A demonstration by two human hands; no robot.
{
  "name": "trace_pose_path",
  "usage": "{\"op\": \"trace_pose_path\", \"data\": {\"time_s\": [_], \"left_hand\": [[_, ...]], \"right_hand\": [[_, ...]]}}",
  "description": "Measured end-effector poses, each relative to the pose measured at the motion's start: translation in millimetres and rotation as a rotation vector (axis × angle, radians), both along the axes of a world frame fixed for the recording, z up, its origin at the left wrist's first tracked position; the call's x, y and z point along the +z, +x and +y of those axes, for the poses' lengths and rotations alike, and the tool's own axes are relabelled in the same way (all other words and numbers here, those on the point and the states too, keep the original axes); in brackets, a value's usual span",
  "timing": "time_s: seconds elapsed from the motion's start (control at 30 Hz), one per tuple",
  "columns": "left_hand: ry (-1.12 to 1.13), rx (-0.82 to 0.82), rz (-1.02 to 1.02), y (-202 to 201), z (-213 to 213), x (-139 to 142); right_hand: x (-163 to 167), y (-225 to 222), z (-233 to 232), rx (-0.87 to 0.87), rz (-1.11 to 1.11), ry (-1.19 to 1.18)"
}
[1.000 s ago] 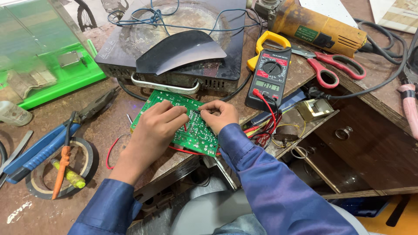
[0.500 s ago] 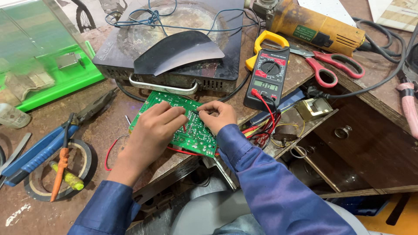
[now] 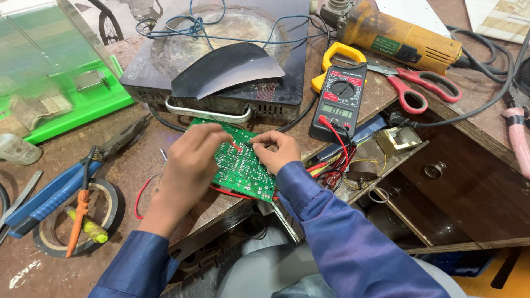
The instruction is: The person uses a multimeter to test a green circuit board. They connect the multimeter probes to various points on the board, adjust the multimeter dial, and flip the board over to inspect the other side.
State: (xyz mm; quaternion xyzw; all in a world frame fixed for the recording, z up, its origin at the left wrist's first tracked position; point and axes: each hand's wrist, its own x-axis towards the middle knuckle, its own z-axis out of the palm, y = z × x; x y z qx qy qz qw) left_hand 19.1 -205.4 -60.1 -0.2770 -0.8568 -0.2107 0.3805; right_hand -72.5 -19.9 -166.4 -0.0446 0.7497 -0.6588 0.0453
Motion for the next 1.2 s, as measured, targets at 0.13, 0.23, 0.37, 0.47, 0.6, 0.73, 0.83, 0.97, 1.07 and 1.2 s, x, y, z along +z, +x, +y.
{"op": "trace_pose_path", "data": {"time_s": [0.13,0.23,0.37,0.47,0.6,0.73,0.83,0.97,1.07,1.2], "left_hand": [[0.340,0.162,-0.021,-3.9,4.7,-6.0],[0.515,0.268,-0.029,-9.7,6.2,-8.0],[0.495,0.322,-0.082,-10.4,7.3,-5.0],[0.430,0.302,-0.090,-8.5,15.3,1.8],[0.830,0.240,-0.514,-5.1,40.8,13.0],[1.026,0.114,-0.627,7.4,71.5,16.3],[1.144,-0.073,-0.487,12.0,89.9,13.5],[1.211,-0.152,-0.443,12.8,109.3,14.2],[1.375,-0.178,-0.438,4.5,147.2,15.3],[1.340,-0.313,-0.380,-11.0,202.2,12.7]], "right_hand": [[-0.3,-2.0,2.0,0.134,-0.027,-0.061],[-0.4,-2.9,0.8,0.151,-0.035,-0.057],[-3.1,-4.4,0.6,0.144,-0.060,-0.023],[-9.6,-6.7,1.1,0.148,-0.052,-0.035],[-22.5,-8.9,0.4,0.206,-0.004,-0.129],[-32.7,-5.0,5.3,0.249,0.032,-0.241],[-33.9,-1.3,14.8,0.268,0.012,-0.447],[-29.1,5.3,33.2,0.320,-0.140,-0.607],[-27.5,15.0,39.7,0.311,-0.272,-0.664],[-34.7,24.7,52.5,0.291,-0.310,-0.594]]}}
